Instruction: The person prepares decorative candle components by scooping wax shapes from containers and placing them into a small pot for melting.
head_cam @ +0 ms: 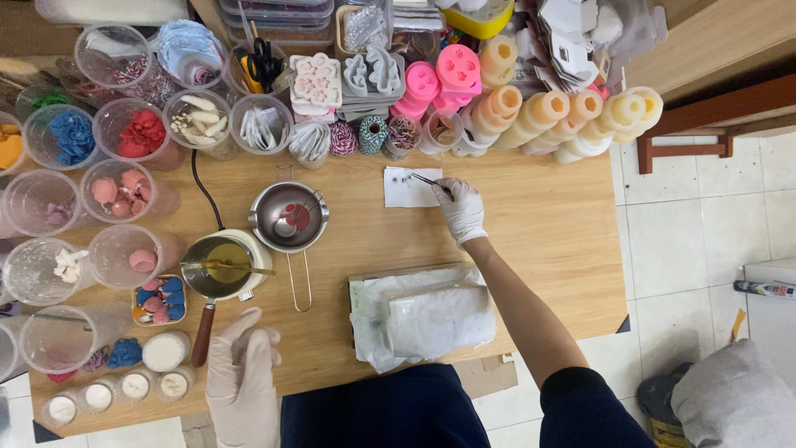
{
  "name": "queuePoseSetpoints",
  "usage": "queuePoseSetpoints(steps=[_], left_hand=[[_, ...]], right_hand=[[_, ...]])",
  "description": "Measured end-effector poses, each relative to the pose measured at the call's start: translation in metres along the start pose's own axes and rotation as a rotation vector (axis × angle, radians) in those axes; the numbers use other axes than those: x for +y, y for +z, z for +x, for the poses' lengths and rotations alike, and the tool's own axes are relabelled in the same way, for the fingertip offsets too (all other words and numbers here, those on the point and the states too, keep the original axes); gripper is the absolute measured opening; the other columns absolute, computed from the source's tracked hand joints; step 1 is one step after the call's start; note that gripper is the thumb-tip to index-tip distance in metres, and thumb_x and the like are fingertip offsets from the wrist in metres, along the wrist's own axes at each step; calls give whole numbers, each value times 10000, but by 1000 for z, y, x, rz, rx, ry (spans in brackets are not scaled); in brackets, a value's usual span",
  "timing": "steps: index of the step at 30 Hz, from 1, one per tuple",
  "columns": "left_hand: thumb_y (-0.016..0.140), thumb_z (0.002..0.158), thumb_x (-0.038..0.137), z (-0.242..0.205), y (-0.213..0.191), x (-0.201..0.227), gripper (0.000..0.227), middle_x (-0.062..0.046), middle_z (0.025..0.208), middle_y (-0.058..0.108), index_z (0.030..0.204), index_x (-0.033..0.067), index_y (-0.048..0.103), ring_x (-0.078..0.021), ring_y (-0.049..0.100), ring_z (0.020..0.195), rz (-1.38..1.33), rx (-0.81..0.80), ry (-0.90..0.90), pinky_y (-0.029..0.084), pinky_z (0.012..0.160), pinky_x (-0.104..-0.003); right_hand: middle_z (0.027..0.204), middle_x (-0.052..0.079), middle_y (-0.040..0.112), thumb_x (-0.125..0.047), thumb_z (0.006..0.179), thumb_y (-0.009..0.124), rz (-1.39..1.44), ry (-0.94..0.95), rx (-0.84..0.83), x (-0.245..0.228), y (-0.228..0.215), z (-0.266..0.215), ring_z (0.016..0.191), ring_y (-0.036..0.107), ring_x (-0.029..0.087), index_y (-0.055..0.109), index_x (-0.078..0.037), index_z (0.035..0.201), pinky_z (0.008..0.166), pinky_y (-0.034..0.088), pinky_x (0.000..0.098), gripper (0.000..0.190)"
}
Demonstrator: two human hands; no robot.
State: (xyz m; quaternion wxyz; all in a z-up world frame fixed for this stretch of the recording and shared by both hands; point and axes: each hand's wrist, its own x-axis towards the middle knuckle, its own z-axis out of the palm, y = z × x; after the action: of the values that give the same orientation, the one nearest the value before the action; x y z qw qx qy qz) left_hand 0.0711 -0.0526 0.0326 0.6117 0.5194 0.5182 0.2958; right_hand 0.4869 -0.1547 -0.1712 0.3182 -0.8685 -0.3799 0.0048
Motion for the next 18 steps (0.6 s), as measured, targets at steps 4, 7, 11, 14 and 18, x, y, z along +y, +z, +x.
queuePoseSetpoints(steps=[4, 7, 11, 14, 18], left_hand=[[558, 1033, 78, 0, 8, 4, 327, -60, 989, 658, 1357, 76, 597, -81, 523, 791, 23, -25, 17, 456, 738, -230], [565, 1028, 67, 0, 13, 11, 333, -43, 1003, 659, 1358, 68, 604, -79, 538, 818, 19, -18, -2, 462, 741, -241], [592, 982, 153, 3, 14, 40, 375, -78, 998, 709, 1346, 65, 581, -128, 645, 847, 326, -106, 129, 525, 780, -289], [657, 843, 325, 5, -1, 67, 535, -131, 1090, 755, 1324, 92, 626, -307, 715, 837, 1086, -391, 369, 564, 684, -458], [526, 948, 619, -30, -27, 82, 537, -68, 919, 740, 1282, 204, 595, -273, 719, 803, 1652, -591, 287, 546, 675, -538]], right_hand=[[917, 89, 738, -231, 889, 768, -13, 20, -69, 4, 2, -1, 777, 681, 273, 758, -108, 985, 748, 528, 401, 156], [913, 79, 735, -222, 901, 756, 32, 1, -75, 2, -6, -4, 776, 672, 259, 749, -101, 990, 722, 531, 384, 151], [884, 84, 727, -218, 897, 764, 27, 56, -60, -11, -22, -7, 729, 659, 259, 760, -99, 1002, 694, 532, 382, 159], [925, 99, 744, -211, 909, 772, 58, 85, -25, -24, -33, -10, 730, 672, 246, 764, -81, 1006, 686, 539, 355, 161], [903, 52, 726, -181, 947, 761, 346, 260, 19, -61, -50, -20, 771, 643, 106, 757, -44, 1066, 704, 525, 273, 181]])
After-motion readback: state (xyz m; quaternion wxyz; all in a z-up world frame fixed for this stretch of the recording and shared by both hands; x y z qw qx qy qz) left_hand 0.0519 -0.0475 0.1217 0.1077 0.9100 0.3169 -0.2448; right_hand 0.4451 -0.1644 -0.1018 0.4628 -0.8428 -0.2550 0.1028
